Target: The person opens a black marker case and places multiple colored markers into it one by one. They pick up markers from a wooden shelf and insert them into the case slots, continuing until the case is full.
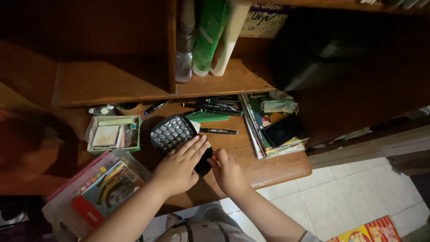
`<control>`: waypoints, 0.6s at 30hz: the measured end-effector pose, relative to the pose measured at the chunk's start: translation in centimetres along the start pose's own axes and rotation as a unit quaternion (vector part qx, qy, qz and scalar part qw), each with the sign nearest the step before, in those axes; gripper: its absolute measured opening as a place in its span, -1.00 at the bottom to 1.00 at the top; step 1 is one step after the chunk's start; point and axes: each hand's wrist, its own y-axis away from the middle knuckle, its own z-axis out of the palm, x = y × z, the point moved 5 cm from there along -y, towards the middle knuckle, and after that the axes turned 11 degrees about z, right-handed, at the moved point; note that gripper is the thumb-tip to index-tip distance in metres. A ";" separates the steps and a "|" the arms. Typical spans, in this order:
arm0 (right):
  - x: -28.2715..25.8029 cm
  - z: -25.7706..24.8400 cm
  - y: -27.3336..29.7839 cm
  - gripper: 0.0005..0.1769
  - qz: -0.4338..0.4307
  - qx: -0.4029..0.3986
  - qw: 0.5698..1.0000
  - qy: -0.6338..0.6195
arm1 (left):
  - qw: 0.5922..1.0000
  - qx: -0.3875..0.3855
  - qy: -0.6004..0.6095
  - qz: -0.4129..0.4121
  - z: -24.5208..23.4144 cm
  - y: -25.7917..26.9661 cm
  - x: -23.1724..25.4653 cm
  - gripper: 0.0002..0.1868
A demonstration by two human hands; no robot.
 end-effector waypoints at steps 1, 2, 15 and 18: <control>0.2 -0.1 -0.4 -0.76 0.008 0.007 1.000 -0.022 | 1.000 0.000 0.004 -0.001 -0.1 -0.1 -0.1 -0.12; 0.3 -0.1 -0.6 -0.76 0.000 0.010 1.000 -0.016 | 1.000 -0.003 0.010 -0.003 -0.2 -0.1 0.0 -0.11; 2.8 1.4 -4.9 -0.68 0.048 -0.122 0.987 -0.088 | 0.999 -0.012 0.006 -0.046 -1.5 -0.7 1.2 -0.10; 3.3 2.9 -6.4 -0.65 0.048 -0.164 0.976 -0.135 | 0.992 0.026 0.025 -0.118 -1.1 -0.3 1.2 -0.03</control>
